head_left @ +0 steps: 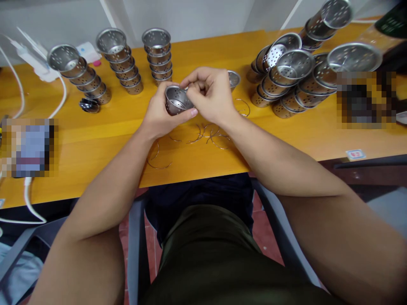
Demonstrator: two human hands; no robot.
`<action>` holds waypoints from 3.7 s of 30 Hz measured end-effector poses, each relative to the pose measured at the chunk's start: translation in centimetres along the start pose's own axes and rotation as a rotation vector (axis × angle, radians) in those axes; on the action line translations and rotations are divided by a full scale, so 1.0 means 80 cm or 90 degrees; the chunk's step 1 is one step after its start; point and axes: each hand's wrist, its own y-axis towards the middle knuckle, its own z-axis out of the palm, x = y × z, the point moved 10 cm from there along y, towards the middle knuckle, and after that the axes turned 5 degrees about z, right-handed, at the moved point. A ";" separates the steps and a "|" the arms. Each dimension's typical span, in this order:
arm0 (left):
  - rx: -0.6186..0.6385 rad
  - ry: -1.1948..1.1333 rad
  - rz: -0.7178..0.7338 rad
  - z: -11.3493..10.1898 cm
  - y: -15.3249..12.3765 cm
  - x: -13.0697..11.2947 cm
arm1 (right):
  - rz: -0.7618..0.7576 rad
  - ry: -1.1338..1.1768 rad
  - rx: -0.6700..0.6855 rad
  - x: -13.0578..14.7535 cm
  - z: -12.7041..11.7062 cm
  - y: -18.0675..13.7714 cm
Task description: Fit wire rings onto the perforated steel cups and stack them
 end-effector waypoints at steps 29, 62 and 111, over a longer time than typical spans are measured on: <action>0.009 -0.010 0.023 -0.012 0.002 0.011 | 0.002 0.127 0.231 -0.009 0.014 0.008; -0.062 0.007 0.009 -0.028 0.009 0.019 | -0.130 -0.099 0.235 -0.014 0.019 -0.008; 0.005 0.169 -0.047 -0.025 0.006 0.038 | 0.164 -0.550 0.146 -0.085 -0.049 0.019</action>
